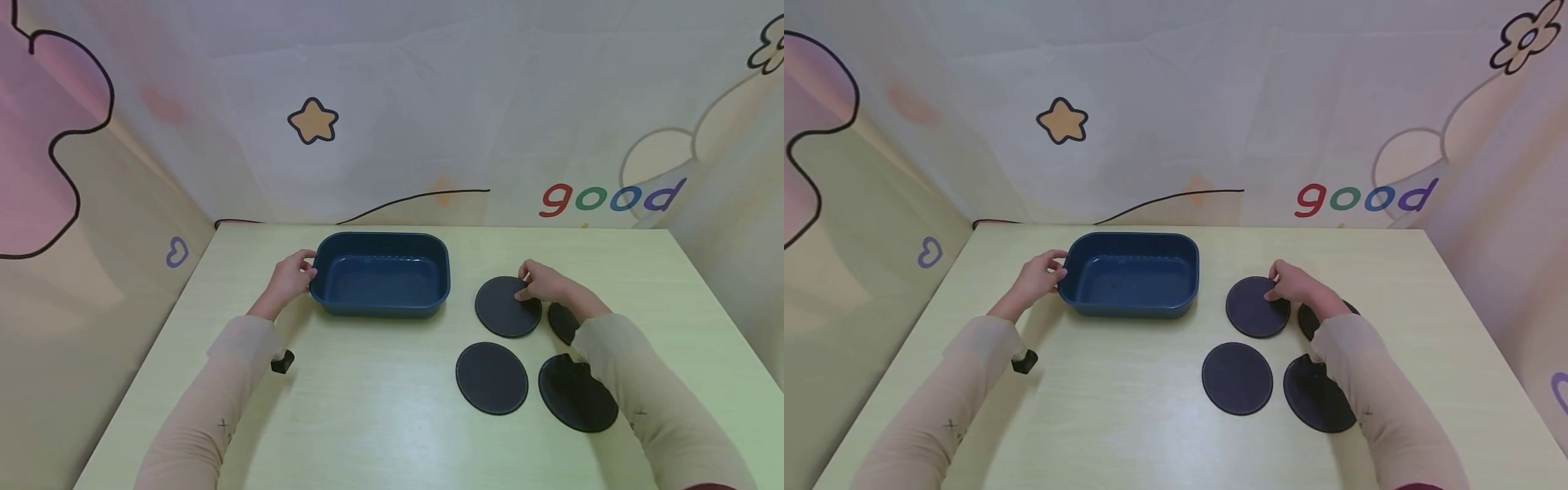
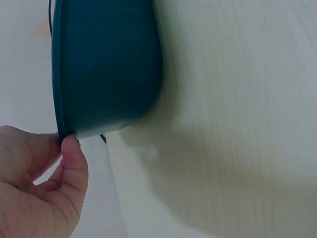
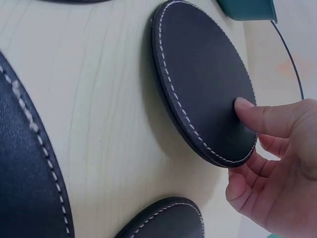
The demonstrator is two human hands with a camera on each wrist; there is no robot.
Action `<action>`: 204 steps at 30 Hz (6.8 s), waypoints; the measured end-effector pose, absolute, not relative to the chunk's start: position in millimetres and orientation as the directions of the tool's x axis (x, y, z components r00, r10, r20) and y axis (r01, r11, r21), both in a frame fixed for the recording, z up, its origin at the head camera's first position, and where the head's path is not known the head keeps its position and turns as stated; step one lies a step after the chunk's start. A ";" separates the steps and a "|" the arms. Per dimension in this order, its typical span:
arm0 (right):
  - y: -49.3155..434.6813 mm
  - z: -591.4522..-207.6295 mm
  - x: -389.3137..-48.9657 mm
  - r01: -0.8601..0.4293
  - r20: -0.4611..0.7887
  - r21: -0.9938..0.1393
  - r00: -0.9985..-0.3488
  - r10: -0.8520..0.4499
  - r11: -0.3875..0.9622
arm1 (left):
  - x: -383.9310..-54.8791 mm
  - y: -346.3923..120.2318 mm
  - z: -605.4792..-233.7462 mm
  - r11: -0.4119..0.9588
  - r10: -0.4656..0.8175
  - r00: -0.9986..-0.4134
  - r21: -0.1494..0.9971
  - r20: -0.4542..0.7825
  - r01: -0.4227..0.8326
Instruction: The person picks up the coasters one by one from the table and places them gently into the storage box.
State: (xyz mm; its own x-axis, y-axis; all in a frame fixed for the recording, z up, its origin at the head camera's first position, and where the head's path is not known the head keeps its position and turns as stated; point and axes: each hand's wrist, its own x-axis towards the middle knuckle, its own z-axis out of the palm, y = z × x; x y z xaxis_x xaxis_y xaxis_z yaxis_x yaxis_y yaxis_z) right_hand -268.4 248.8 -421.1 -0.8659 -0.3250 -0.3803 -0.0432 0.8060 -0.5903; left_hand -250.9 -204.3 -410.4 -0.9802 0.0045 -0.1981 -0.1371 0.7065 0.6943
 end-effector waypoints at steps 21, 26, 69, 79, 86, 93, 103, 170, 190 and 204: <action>250.5 -388.1 -260.5 0.009 -0.377 -0.753 -0.826 -0.419 0.658 | -250.5 -205.6 -411.5 0.718 0.015 -0.987 0.689 -0.157 -0.099; 249.3 -378.0 -260.9 0.050 -0.364 -0.817 -0.818 -0.446 0.575 | -250.3 -205.0 -411.5 0.720 0.009 -0.985 0.685 -0.170 -0.111; 108.4 -386.3 -278.3 0.265 -0.317 -0.946 -0.871 -0.375 0.185 | -250.2 -204.4 -411.9 0.731 0.009 -0.989 0.676 -0.148 -0.095; 79.4 -394.8 -281.1 0.292 -0.330 -0.943 -0.883 -0.333 0.161 | -249.0 -203.5 -409.9 0.742 -0.003 -0.987 0.662 -0.160 -0.109; 61.9 -402.4 -283.1 0.315 -0.347 -0.937 -0.889 -0.299 0.153 | -249.9 -204.3 -411.3 0.738 -0.008 -0.986 0.664 -0.168 -0.119; 49.8 -410.2 -285.6 0.321 -0.351 -0.935 -0.897 -0.268 0.150 | -249.5 -204.5 -409.6 0.732 -0.004 -0.987 0.672 -0.162 -0.113; 39.9 -419.8 -288.2 0.393 -0.416 -0.907 -0.892 -0.178 0.154 | -250.6 -204.2 -410.9 0.727 -0.017 -0.985 0.674 -0.174 -0.132; 181.0 -410.8 -217.7 -0.021 -0.494 -0.770 -0.613 -0.616 0.638 | -248.9 -200.4 -407.0 0.761 0.000 -0.987 0.640 -0.163 -0.106; 185.5 -437.5 -206.2 -0.321 -0.406 -0.608 -0.660 -0.632 0.726 | -248.0 -200.5 -407.8 0.763 0.009 -0.989 0.640 -0.145 -0.087; 177.0 -433.8 -205.5 -0.426 -0.422 -0.482 -0.653 -0.629 0.766 | -248.4 -200.3 -406.7 0.763 0.009 -0.988 0.640 -0.152 -0.092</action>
State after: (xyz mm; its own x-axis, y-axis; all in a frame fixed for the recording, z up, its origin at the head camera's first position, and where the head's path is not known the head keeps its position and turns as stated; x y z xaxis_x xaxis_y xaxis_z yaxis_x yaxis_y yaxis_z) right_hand -205.5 177.0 -433.8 -0.6527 -0.6290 -0.4224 -0.4260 0.7657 -0.4819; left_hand -248.4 -200.3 -406.7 -0.9883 0.0086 -0.1521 -0.0918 0.7629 0.6400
